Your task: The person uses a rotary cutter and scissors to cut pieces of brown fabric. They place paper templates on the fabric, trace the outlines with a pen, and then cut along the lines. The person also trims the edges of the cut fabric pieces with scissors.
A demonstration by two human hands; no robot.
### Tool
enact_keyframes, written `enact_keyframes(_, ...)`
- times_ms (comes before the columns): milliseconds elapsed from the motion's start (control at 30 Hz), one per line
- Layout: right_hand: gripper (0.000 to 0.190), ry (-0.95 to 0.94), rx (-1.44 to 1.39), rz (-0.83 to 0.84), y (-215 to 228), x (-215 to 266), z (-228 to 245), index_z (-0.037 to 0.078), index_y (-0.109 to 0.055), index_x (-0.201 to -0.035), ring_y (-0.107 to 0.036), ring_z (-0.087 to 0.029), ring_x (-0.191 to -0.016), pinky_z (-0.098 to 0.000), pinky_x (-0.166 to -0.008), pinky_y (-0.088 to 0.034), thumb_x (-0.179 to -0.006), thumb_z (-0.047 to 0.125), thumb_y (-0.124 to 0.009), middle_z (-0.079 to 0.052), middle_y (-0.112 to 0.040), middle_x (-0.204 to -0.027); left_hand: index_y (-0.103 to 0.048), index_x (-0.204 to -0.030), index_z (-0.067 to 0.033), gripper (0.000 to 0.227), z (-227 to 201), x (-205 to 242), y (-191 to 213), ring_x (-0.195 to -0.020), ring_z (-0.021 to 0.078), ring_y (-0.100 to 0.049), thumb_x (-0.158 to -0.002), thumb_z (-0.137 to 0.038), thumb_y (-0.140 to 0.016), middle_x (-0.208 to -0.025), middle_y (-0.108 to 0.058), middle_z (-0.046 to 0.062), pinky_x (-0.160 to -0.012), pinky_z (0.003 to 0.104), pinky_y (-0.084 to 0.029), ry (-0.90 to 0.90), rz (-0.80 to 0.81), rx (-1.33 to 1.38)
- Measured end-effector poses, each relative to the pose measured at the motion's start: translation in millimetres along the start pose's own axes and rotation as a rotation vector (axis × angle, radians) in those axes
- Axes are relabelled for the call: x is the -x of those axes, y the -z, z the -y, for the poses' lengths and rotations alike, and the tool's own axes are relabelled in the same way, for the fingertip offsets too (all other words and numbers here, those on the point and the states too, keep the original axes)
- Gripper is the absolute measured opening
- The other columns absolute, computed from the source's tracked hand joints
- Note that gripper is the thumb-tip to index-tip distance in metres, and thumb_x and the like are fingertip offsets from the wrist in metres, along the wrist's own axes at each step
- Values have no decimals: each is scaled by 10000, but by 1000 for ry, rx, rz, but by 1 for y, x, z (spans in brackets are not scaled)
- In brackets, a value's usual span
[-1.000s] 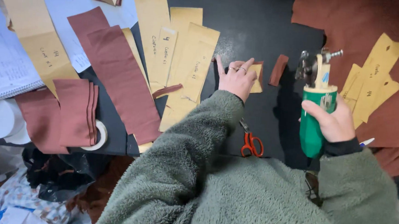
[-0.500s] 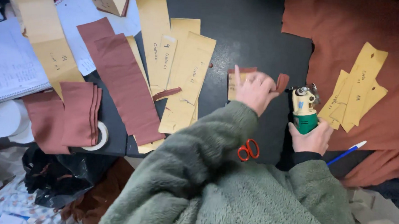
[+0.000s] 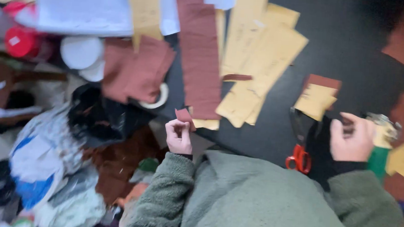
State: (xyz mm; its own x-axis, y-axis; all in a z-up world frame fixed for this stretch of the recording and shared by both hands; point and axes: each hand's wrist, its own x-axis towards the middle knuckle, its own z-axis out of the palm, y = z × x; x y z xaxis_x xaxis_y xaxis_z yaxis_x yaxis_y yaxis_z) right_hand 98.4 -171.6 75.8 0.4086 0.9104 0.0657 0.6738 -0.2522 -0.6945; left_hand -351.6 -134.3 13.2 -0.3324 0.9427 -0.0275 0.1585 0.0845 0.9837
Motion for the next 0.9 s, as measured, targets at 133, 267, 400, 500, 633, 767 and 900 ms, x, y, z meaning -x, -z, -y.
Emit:
enact_keyframes(133, 143, 103, 6, 130, -40, 9, -40, -7, -635, -1222, -632, -143, -956, -296, -860, -547, -1130, 74, -709, -112, -587, -1142, -611, -1145, -50, 120, 27, -24, 136, -942, 132, -651, -1039, -93, -650, -1041, -665, 38, -872, 287, -546, -141, -414, -261)
enact_keyframes(267, 266, -98, -336, 291, -63, 7, -105, 44, -614, -1346, -596, -93, -1064, -268, -956, -500, -1098, 130, -569, -35, -641, -1199, -636, -1205, -81, 241, 62, -71, 231, -968, 224, -672, -974, -114, -696, -1130, -669, 93, -888, 344, -558, -91, -592, -563)
enact_keyframes(400, 217, -72, -263, 299, -44, 25, -163, 16, -573, -1358, -550, -88, -950, -259, -894, -482, -1170, 111, -624, -53, -598, -1145, -592, -1354, -16, 887, 89, -89, 256, -1095, 549, -602, -539, -153, -916, -1366, -470, 373, -827, 547, -529, 116, -835, -1127)
enact_keyframes(500, 175, -113, -158, 349, -27, 43, -155, 10, -625, -1202, -586, -109, -849, -263, -819, -501, -1152, 159, -702, -54, -638, -996, -687, -1210, -104, 476, 108, -70, 214, -1051, 380, -614, -744, -105, -782, -1323, -532, 224, -887, 451, -532, 76, -481, -847)
enact_keyframes(633, 293, -226, -10, 442, -23, 71, -90, 15, -697, -1032, -629, -117, -713, -293, -737, -530, -966, 278, -809, -21, -677, -792, -707, -977, -127, 129, -42, -42, 42, -946, 305, -640, -870, -77, -759, -1027, -648, 104, -847, 419, -530, -339, -279, -802)
enact_keyframes(767, 525, -129, 233, 515, -34, 75, -58, 47, -649, -996, -600, -164, -620, -325, -630, -531, -684, 378, -911, -57, -616, -695, -665, -981, -141, 120, -105, -26, -89, -869, 288, -662, -891, -131, -744, -900, -651, 61, -771, 415, -520, -591, 448, -485)
enact_keyframes(900, 558, -136, 223, 505, -31, 74, -35, 79, -613, -1010, -600, -193, -623, -356, -611, -526, -657, 377, -926, -46, -585, -687, -667, -1048, -174, 152, -94, -24, -194, -951, 255, -697, -938, -225, -759, -970, -660, 28, -851, 397, -559, -456, 917, -406)
